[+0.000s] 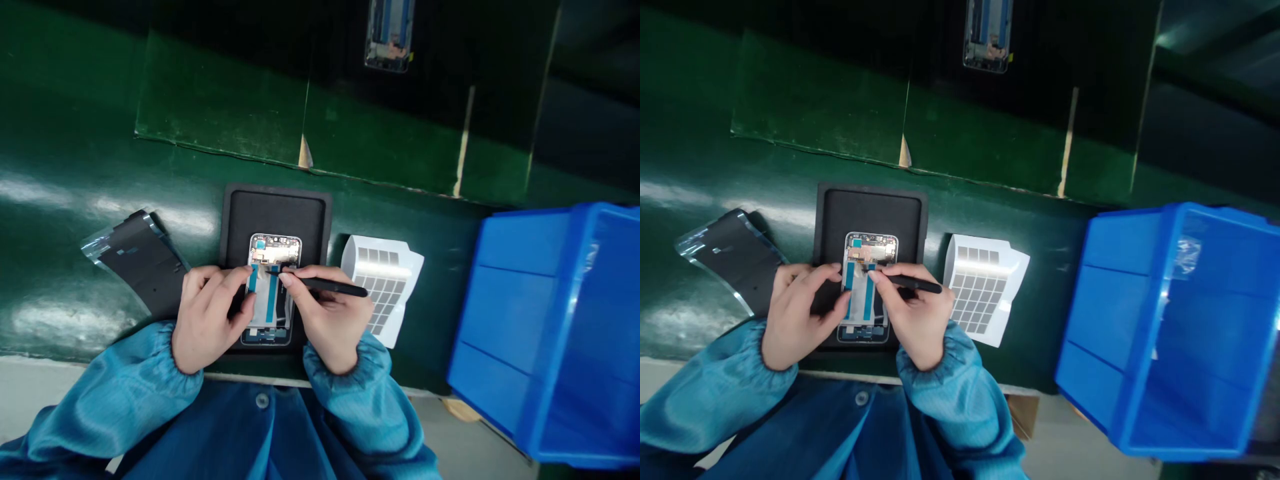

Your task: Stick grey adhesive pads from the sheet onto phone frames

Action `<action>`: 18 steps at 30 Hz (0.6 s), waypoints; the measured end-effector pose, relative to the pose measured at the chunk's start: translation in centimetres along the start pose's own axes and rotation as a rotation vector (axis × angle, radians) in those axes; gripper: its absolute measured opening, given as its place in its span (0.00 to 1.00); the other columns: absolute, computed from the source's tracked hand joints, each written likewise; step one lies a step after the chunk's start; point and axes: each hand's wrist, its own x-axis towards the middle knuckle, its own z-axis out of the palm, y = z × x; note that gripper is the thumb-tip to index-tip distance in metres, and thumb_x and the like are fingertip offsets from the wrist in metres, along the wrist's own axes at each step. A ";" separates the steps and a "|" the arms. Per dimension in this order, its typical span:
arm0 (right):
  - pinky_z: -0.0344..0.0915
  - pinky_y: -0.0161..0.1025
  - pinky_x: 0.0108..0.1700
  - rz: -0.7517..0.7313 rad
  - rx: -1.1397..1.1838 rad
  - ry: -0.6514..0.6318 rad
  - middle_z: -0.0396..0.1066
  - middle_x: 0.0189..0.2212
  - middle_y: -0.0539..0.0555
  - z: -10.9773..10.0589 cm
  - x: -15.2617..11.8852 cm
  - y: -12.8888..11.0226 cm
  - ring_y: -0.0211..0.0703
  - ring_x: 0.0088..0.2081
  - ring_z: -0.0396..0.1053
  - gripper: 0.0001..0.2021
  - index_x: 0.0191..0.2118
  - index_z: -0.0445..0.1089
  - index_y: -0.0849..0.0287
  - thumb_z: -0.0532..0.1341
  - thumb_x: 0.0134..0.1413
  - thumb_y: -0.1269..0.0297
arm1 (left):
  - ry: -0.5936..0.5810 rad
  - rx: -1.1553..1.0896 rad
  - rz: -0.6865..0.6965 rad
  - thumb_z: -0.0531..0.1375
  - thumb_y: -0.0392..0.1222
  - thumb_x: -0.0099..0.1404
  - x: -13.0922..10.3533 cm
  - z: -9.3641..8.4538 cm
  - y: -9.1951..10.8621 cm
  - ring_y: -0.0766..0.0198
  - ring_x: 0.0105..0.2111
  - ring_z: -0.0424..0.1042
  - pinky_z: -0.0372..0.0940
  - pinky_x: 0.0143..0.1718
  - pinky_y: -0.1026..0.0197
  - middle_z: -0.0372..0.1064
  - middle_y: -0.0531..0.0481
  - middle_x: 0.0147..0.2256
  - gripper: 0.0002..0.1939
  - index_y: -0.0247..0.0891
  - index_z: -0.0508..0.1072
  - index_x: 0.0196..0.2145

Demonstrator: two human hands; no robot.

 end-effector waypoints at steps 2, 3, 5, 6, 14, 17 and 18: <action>0.79 0.36 0.33 0.001 0.003 -0.001 0.80 0.29 0.48 0.0 0.0 0.1 0.40 0.28 0.79 0.06 0.33 0.77 0.55 0.74 0.50 0.66 | 0.006 0.003 0.008 0.64 0.35 0.63 0.0 0.0 0.0 0.54 0.41 0.68 0.65 0.44 0.52 0.77 0.47 0.41 0.23 0.37 0.66 0.55; 0.79 0.36 0.33 0.001 0.004 -0.002 0.80 0.29 0.48 0.0 0.0 0.1 0.40 0.28 0.79 0.06 0.33 0.77 0.55 0.74 0.50 0.66 | 0.006 0.003 0.011 0.65 0.35 0.63 0.0 0.0 0.0 0.54 0.41 0.68 0.65 0.45 0.52 0.77 0.46 0.41 0.23 0.36 0.66 0.55; 0.79 0.37 0.33 0.001 0.002 -0.004 0.80 0.29 0.48 0.0 -0.1 0.1 0.41 0.28 0.79 0.06 0.33 0.77 0.55 0.74 0.50 0.66 | 0.005 0.002 0.017 0.65 0.35 0.63 0.0 0.0 -0.1 0.54 0.42 0.68 0.66 0.46 0.52 0.78 0.46 0.43 0.23 0.36 0.66 0.55; 0.79 0.37 0.33 0.000 0.002 -0.005 0.80 0.29 0.48 0.0 -0.1 0.1 0.41 0.28 0.79 0.06 0.33 0.77 0.55 0.74 0.50 0.66 | 0.003 0.003 0.018 0.65 0.35 0.63 0.0 0.0 -0.1 0.54 0.42 0.69 0.66 0.46 0.52 0.78 0.45 0.45 0.23 0.37 0.66 0.55; 0.79 0.36 0.33 -0.019 -0.005 -0.002 0.80 0.29 0.48 -0.1 0.0 0.0 0.40 0.28 0.79 0.06 0.33 0.77 0.55 0.74 0.50 0.66 | -0.004 0.013 0.031 0.64 0.35 0.64 0.2 -0.2 0.1 0.54 0.42 0.68 0.65 0.47 0.52 0.78 0.44 0.45 0.20 0.34 0.68 0.53; 0.78 0.35 0.33 -0.023 0.000 -0.003 0.80 0.29 0.47 -0.1 0.0 -0.1 0.39 0.28 0.79 0.06 0.33 0.77 0.55 0.74 0.50 0.67 | -0.020 0.021 0.034 0.64 0.35 0.65 0.3 -0.3 0.3 0.55 0.42 0.67 0.65 0.46 0.53 0.78 0.44 0.44 0.19 0.35 0.69 0.53; 0.78 0.34 0.33 -0.023 0.004 -0.002 0.80 0.29 0.47 -0.1 0.1 -0.1 0.39 0.28 0.79 0.06 0.32 0.77 0.55 0.74 0.50 0.67 | -0.025 0.025 0.034 0.63 0.35 0.65 0.3 -0.3 0.3 0.55 0.42 0.67 0.65 0.46 0.53 0.78 0.44 0.44 0.19 0.35 0.69 0.53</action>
